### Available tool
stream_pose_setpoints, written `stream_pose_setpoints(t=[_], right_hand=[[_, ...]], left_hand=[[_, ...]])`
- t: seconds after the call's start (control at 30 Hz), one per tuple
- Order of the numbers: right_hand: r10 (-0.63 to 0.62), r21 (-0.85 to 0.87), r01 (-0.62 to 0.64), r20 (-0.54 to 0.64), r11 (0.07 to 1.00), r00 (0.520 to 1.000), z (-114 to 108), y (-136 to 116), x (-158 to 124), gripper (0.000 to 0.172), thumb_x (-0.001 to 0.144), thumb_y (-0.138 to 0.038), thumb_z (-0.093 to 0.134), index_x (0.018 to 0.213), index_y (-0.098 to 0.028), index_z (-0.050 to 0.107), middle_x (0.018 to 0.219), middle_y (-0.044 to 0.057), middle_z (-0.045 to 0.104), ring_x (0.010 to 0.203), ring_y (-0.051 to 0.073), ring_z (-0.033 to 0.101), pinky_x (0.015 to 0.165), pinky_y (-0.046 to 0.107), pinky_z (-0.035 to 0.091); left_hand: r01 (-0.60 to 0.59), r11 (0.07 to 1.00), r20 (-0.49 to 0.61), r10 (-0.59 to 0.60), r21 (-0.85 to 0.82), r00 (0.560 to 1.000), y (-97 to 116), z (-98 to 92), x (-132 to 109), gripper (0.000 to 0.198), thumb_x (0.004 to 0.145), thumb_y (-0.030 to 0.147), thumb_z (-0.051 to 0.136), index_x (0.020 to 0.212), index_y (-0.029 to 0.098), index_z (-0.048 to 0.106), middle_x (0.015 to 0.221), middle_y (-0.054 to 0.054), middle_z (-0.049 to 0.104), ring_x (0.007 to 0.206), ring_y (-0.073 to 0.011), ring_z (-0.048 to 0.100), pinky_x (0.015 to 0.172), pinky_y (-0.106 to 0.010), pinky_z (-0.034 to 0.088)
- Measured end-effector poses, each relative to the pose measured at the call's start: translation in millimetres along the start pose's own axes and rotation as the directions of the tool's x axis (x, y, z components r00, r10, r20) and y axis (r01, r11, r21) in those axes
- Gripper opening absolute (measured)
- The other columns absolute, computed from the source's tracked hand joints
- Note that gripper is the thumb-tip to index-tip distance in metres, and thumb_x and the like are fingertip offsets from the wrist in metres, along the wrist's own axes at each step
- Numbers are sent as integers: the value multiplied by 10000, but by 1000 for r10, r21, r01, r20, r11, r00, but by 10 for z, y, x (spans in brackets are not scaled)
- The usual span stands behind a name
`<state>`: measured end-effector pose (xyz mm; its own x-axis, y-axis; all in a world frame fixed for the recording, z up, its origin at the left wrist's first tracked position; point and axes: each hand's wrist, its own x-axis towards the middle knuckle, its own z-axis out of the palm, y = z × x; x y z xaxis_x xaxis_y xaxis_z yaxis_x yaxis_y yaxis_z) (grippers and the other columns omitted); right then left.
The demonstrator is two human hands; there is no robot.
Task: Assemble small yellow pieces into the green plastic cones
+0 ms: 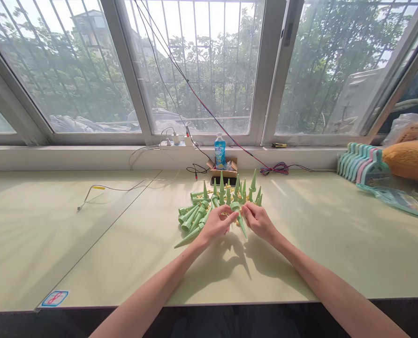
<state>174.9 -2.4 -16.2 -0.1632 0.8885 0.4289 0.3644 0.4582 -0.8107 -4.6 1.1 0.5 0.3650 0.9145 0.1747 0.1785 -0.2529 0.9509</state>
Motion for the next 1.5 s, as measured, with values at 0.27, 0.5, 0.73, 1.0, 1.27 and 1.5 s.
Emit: stream_pose_setpoints(t=[0.27, 0.5, 0.73, 1.0, 1.27, 1.5], right_hand=[[17, 6, -18, 21, 1000, 1000, 3, 12, 6, 414, 980, -485, 380, 657, -228, 364, 482, -52, 387, 457, 118, 354, 465, 251, 301], [39, 2, -39, 35, 999, 999, 13, 21, 15, 443, 977, -522, 367, 656, -221, 415, 484, -42, 400, 454, 122, 373, 466, 255, 318], [42, 17, -42, 29, 999, 999, 24, 34, 26, 468, 967, -549, 367, 632, -223, 379, 489, -35, 407, 448, 120, 369, 452, 257, 316], [62, 63, -60, -20, 996, 998, 31, 18, 26, 463, 959, -554, 414, 643, -217, 385, 492, -50, 384, 449, 107, 350, 454, 248, 302], [27, 58, -24, -63, 998, 998, 21, 57, 15, 414, 965, -522, 434, 694, -209, 447, 525, -54, 365, 468, 107, 335, 458, 248, 275], [-79, -15, 79, 23, 997, 997, 31, 8, -8, 408, 971, -498, 419, 689, -206, 443, 551, -45, 384, 494, 108, 335, 486, 248, 290]], left_hand=[[-58, 998, -39, 58, 9, 998, 8, 19, -9, 338, 787, 470, 677, 888, 178, 541, 651, 40, 537, 449, -64, 443, 425, -199, 351], [-199, 962, -77, 216, 189, 973, -60, 17, 9, 278, 817, 436, 652, 915, 182, 595, 815, -8, 557, 565, -81, 459, 507, -211, 421], [-290, 900, -69, 329, 326, 942, -73, 7, 5, 183, 865, 361, 613, 952, 201, 635, 960, -40, 561, 633, -93, 494, 555, -221, 457], [-188, 952, -148, 227, 241, 963, -30, 43, 11, 276, 839, 401, 634, 1014, 192, 593, 969, -44, 600, 557, -73, 478, 512, -214, 424], [101, 986, -89, -113, -132, 990, 3, 18, 58, 512, 857, 625, 503, 706, 141, 569, 665, -12, 581, 369, -55, 429, 366, -207, 286], [266, 926, 140, -236, -267, 962, -26, 7, 54, 671, 789, 761, 478, 664, 111, 586, 707, -64, 631, 396, -59, 452, 383, -216, 314]])
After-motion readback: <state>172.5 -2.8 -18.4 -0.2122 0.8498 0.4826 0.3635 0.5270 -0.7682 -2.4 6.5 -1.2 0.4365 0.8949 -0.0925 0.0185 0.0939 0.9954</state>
